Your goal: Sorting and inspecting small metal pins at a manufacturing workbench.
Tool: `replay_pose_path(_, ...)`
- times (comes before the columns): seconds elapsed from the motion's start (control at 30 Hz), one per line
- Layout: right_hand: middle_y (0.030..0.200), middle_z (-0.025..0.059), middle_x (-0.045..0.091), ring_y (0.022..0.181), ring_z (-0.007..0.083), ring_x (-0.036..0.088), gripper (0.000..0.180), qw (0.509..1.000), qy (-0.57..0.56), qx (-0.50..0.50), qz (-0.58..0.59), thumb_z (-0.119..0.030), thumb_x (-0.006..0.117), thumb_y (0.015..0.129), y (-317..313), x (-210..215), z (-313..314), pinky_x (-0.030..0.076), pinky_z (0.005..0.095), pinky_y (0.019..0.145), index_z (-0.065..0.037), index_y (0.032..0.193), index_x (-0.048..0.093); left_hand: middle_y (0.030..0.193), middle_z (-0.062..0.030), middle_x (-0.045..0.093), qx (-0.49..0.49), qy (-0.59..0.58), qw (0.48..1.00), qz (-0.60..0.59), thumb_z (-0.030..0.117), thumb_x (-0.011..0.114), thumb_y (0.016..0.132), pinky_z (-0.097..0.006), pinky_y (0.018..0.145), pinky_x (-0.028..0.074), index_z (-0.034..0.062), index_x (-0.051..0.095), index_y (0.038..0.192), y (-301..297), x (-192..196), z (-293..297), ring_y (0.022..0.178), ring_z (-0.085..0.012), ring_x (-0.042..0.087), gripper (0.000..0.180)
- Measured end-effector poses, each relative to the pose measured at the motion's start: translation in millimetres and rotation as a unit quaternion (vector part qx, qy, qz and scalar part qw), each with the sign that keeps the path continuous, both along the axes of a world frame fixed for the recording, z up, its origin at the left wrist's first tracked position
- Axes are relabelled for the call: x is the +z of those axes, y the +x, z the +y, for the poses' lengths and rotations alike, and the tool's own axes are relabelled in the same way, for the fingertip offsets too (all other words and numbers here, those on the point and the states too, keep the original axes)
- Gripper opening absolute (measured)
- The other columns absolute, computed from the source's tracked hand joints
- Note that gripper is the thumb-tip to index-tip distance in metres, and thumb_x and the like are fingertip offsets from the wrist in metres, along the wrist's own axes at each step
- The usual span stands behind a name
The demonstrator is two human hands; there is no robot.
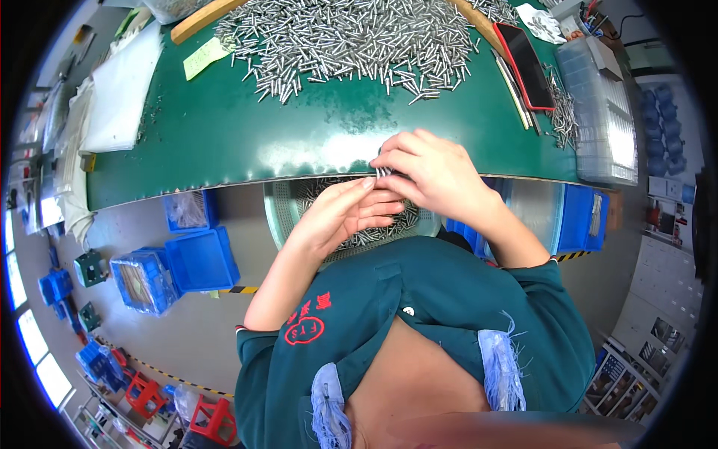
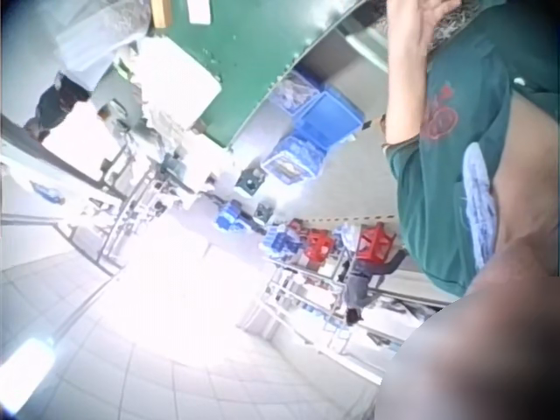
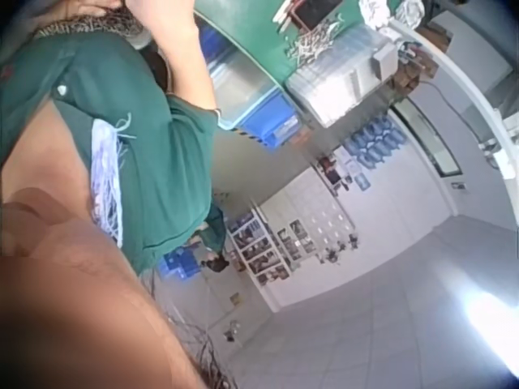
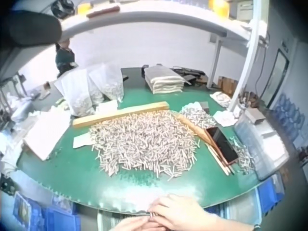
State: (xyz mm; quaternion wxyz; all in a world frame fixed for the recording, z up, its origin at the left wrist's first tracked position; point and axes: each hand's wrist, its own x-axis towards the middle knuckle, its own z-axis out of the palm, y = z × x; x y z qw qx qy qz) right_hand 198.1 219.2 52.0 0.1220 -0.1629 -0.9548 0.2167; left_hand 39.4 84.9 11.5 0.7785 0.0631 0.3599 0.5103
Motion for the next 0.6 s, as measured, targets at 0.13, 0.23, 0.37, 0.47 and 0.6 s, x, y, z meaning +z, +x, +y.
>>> replay_pose_path(0.13, 0.104, -0.0019, 0.063, 0.09, 0.0202, 0.062, 0.02, 0.999, -0.037, 0.008, -0.012, -0.017, 0.068, 0.083, 10, 3, -8, 0.053, 0.0327, 0.075, -0.014, 0.103, 0.068, 0.112, -0.0191, 0.065, -0.006, 0.012, 0.999, -0.032, 0.023, 0.052, 0.101, -0.036, 0.088, 0.056, -0.0047, 0.056, 0.119, 5, -1, 10, 0.104, -0.0282, 0.067, 0.033)
replay_pose_path(0.23, 0.106, -0.0009, 0.063, 0.093, 0.0209, 0.062, 0.023, 0.999, -0.05, -0.009, -0.004, -0.014, 0.066, 0.084, 12, 2, -11, 0.053, 0.033, 0.076, -0.014, 0.107, 0.067, 0.109, -0.0173, 0.067, -0.021, 0.011, 0.999, 0.035, 0.022, 0.052, 0.1, -0.034, 0.086, 0.056, -0.005, 0.057, 0.117, 7, -1, 11, 0.1, -0.0261, 0.068, 0.032)
replay_pose_path(0.37, 0.109, 0.003, 0.062, 0.095, 0.0209, 0.063, 0.031, 0.995, -0.081, -0.046, 0.018, -0.009, 0.065, 0.084, 12, 0, -16, 0.053, 0.0328, 0.077, -0.015, 0.115, 0.065, 0.107, -0.0151, 0.068, -0.037, 0.024, 0.989, 0.144, 0.02, 0.052, 0.101, -0.031, 0.084, 0.056, -0.0052, 0.059, 0.116, 12, 0, 10, 0.099, -0.0219, 0.068, 0.031)
replay_pose_path(0.47, 0.104, 0.0054, 0.062, 0.096, 0.0217, 0.063, 0.031, 0.982, -0.179, -0.046, 0.035, -0.01, 0.065, 0.084, 12, 2, -15, 0.054, 0.0336, 0.075, -0.011, 0.115, 0.064, 0.106, -0.0129, 0.068, -0.041, 0.064, 0.971, 0.225, 0.018, 0.051, 0.101, -0.029, 0.083, 0.055, -0.0048, 0.059, 0.118, 13, 6, 6, 0.097, -0.0192, 0.068, 0.03)
replay_pose_path(0.6, 0.104, 0.0057, 0.062, 0.094, 0.0176, 0.062, 0.035, 0.946, -0.319, -0.025, 0.047, -0.008, 0.064, 0.086, 12, 7, -9, 0.053, 0.0308, 0.076, -0.011, 0.122, 0.062, 0.104, -0.0115, 0.069, -0.042, 0.112, 0.945, 0.304, 0.014, 0.048, 0.102, -0.029, 0.082, 0.055, -0.0042, 0.06, 0.12, 9, 18, 4, 0.094, -0.0188, 0.069, 0.028)
